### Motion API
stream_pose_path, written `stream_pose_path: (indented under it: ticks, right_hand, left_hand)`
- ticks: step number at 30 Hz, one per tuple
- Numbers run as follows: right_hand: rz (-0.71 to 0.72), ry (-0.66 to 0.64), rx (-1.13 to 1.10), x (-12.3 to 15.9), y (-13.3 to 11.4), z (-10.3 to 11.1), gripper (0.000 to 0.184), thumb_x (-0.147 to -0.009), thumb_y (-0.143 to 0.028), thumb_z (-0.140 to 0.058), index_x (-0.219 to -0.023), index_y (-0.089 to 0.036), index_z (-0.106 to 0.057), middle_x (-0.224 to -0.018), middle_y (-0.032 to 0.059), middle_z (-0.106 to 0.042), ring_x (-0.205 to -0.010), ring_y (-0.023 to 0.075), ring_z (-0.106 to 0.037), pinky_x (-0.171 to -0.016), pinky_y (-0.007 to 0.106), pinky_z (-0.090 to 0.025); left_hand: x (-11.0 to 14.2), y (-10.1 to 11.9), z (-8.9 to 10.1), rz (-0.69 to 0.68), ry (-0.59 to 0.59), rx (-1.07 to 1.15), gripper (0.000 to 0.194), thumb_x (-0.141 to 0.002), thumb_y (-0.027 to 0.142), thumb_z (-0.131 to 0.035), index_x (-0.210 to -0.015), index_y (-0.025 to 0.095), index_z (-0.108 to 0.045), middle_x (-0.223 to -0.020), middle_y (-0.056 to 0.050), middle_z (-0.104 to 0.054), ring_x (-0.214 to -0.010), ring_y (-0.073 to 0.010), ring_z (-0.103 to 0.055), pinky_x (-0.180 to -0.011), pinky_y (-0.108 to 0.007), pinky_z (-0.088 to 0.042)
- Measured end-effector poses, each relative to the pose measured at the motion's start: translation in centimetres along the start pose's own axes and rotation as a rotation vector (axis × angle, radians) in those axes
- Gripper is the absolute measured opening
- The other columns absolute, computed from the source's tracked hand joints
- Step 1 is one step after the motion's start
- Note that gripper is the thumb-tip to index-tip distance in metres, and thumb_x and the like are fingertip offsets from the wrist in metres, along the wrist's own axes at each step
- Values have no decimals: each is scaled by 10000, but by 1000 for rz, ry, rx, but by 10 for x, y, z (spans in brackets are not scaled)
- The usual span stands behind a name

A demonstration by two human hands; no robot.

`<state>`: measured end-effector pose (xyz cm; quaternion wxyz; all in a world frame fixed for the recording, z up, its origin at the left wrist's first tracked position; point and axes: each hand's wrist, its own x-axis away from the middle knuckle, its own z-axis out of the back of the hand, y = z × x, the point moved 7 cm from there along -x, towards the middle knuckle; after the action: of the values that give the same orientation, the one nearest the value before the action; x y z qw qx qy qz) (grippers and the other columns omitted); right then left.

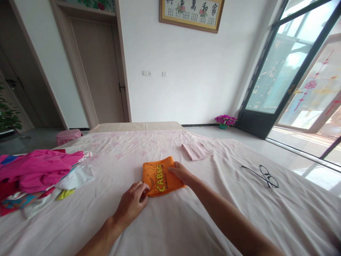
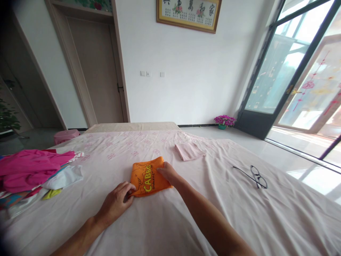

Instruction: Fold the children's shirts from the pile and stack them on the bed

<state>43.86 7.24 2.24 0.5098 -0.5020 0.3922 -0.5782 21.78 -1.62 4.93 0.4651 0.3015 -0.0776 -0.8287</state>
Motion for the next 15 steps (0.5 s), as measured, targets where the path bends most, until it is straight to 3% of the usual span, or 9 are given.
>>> stream_pose_path:
  ticks: [3,6,10,15]
  right_hand:
    - [30,-21,-116,3,-7,0,272,-698,-282,-670,-922,-185,-551,-833,41,-692,-791,228,-688,-691,339,-564]
    - [141,-44,-160,-1,-31,20,323,-664,-311,-697,-935,-194,-567,-823,19,-682,-790,228,-677,-707,351,-557]
    - [296,54,-5,-22,-73,78,273,-676,-300,-683,-913,-210,-583,-845,8,-687,-810,221,-661,-709,326,-548]
    - [359,254,166,-50,-114,163,270,-676,-273,-654,-929,-208,-586,-820,1,-684,-766,208,-650,-671,313,-541]
  left_hand:
    - [2,-8,5,69,25,63,139,-866,269,-512,-978,245,-591,-866,5,-636,-788,-139,-621,-744,-250,-490]
    - [4,-26,9,196,64,100,223,-908,335,-443,-1055,247,-586,-915,1,-669,-776,-128,-644,-738,-241,-504]
    - [4,-40,8,293,86,109,246,-895,310,-427,-1045,247,-613,-999,-12,-710,-890,-143,-675,-818,-254,-505]
    - [2,-43,2,329,39,92,247,-883,300,-428,-1011,252,-634,-1013,-13,-728,-933,-155,-687,-833,-252,-497]
